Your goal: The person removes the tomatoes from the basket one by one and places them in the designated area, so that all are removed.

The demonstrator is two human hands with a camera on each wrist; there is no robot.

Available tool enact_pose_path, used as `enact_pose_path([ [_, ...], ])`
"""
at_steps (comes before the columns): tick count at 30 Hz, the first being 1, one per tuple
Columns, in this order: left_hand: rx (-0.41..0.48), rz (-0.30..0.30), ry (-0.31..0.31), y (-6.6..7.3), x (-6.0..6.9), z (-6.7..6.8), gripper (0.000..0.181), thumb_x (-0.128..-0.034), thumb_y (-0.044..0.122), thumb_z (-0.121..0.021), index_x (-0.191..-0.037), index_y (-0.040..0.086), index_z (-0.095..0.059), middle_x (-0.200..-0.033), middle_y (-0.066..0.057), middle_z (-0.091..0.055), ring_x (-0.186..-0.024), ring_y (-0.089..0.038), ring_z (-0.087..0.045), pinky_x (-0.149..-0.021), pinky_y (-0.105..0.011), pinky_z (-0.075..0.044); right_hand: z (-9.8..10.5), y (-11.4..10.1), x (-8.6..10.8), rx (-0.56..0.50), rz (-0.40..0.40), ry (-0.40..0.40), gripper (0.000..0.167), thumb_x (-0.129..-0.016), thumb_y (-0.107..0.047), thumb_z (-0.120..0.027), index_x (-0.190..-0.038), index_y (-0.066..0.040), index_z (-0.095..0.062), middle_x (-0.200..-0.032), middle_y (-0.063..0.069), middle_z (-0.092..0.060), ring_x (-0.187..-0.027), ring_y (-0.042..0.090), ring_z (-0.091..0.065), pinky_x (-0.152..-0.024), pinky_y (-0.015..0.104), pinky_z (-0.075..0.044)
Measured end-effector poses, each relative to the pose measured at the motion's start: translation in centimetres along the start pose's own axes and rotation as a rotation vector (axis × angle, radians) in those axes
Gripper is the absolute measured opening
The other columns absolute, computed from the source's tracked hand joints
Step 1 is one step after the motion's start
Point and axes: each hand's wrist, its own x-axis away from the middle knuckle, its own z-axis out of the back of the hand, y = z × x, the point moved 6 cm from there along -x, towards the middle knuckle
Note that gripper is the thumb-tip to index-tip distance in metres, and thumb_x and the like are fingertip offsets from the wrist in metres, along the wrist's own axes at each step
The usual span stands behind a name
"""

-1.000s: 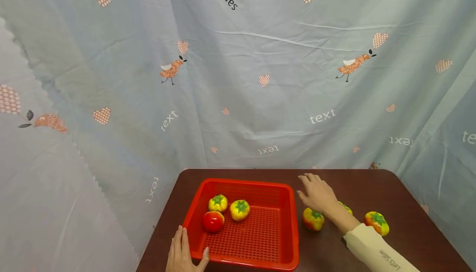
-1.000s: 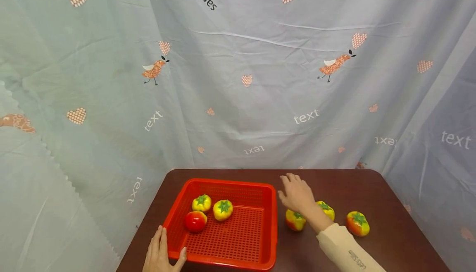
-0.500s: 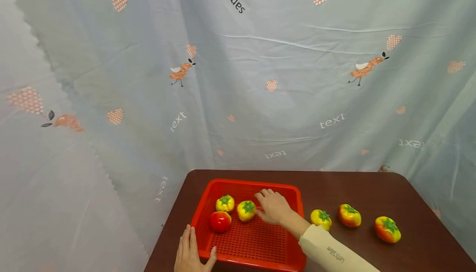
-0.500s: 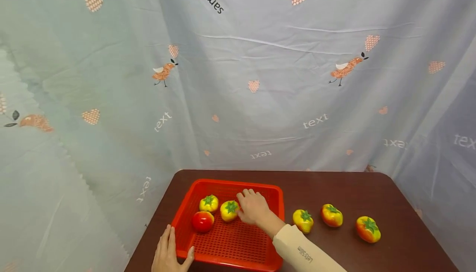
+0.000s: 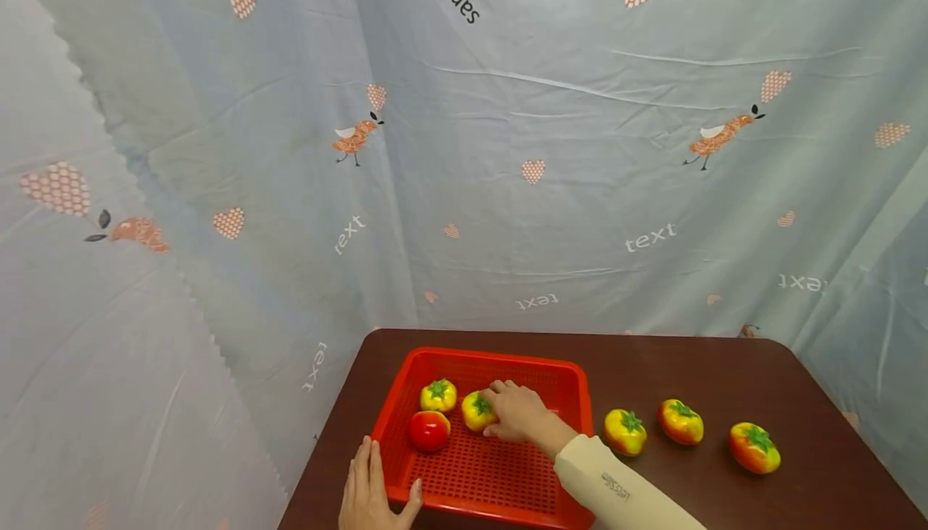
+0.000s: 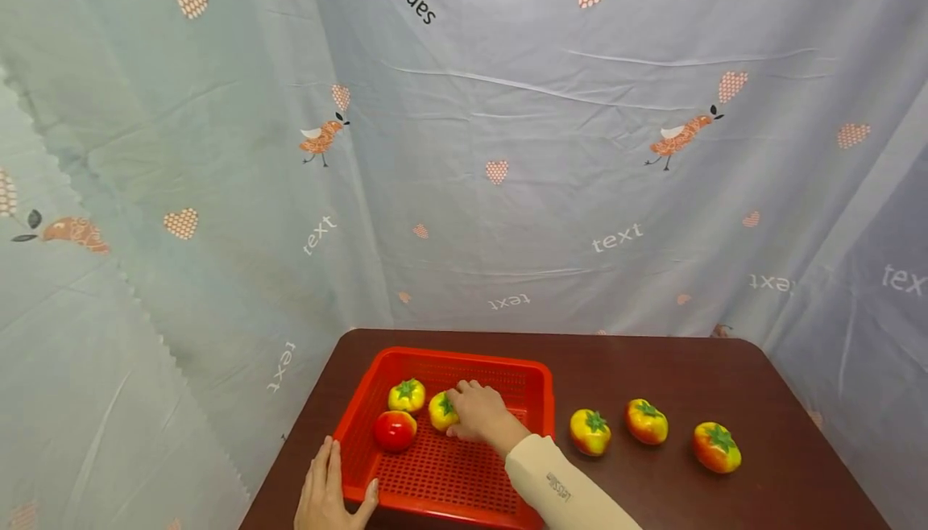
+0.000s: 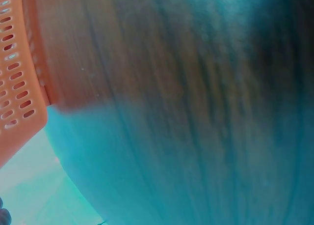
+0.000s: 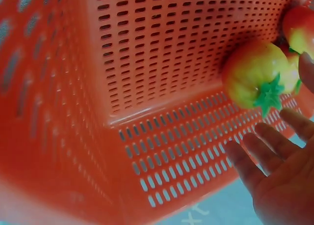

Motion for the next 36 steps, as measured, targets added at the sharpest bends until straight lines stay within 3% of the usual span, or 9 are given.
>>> enact_pose_path([
  [7, -0.003, 0.006, -0.014, -0.2, 0.0, -0.1, 0.094, -0.0645, 0.043, -0.082, -0.137, -0.007, -0.05, -0.14, -0.024, -0.049, -0.116, -0.045, -0.054, -0.089, -0.06, -0.05, -1.6, -0.4, -0.9, 0.019, -0.041, -0.071, 0.062, -0.083, -0.041, -0.076, -0.137, -0.019, -0.055, -0.133, 0.005, -0.055, -0.122, 0.024, -0.055, -0.094, 0.04, -0.054],
  [15, -0.022, 0.015, -0.048, -0.4, 0.0, -0.3, 0.095, -0.0662, 0.045, -0.081, -0.138, -0.007, -0.049, -0.141, -0.024, -0.048, -0.115, -0.044, -0.055, -0.086, -0.059, -0.051, -2.4, 0.0, -2.2, 0.001, -0.055, 0.05, 0.061, -0.087, -0.033, -0.073, -0.141, -0.018, -0.047, -0.145, 0.008, -0.049, -0.127, 0.031, -0.055, -0.09, 0.04, -0.056],
  [19, -0.009, 0.008, -0.023, -0.3, 0.0, -0.3, 0.094, -0.0647, 0.044, -0.082, -0.137, -0.007, -0.05, -0.141, -0.024, -0.048, -0.115, -0.044, -0.055, -0.086, -0.059, -0.051, -3.1, -0.2, -3.1, -0.037, -0.067, -0.017, 0.064, -0.089, -0.033, -0.07, -0.146, -0.017, -0.046, -0.149, 0.007, -0.047, -0.132, 0.03, -0.051, -0.1, 0.041, -0.051],
  [23, 0.014, -0.021, 0.014, 0.0, 0.2, -0.4, 0.094, -0.0627, 0.042, -0.083, -0.136, -0.007, -0.051, -0.14, -0.023, -0.05, -0.114, -0.044, -0.056, -0.084, -0.059, -0.052, -4.1, -0.4, -3.6, -0.036, -0.089, -0.066, 0.057, -0.087, -0.032, -0.073, -0.139, -0.017, -0.053, -0.144, 0.006, -0.052, -0.131, 0.029, -0.052, -0.102, 0.041, -0.05],
  [28, 0.027, -0.039, 0.047, 0.2, 0.5, -0.4, 0.094, -0.0612, 0.041, -0.082, -0.136, -0.007, -0.052, -0.139, -0.024, -0.051, -0.113, -0.044, -0.056, -0.084, -0.059, -0.052, -4.5, -0.6, -4.0, -0.029, -0.097, -0.038, 0.054, -0.082, -0.03, -0.078, -0.13, -0.018, -0.058, -0.133, 0.003, -0.057, -0.123, 0.026, -0.056, -0.093, 0.038, -0.055],
  [36, 0.044, -0.063, 0.071, -0.2, 0.2, -0.1, 0.094, -0.0599, 0.041, -0.079, -0.136, -0.006, -0.051, -0.137, -0.025, -0.051, -0.112, -0.046, -0.056, -0.088, -0.061, -0.049, -4.4, -0.8, -4.4, -0.06, -0.153, -0.018, 0.057, -0.081, -0.034, -0.079, -0.131, -0.019, -0.056, -0.138, 0.004, -0.055, -0.128, 0.027, -0.053, -0.092, 0.04, -0.055],
])
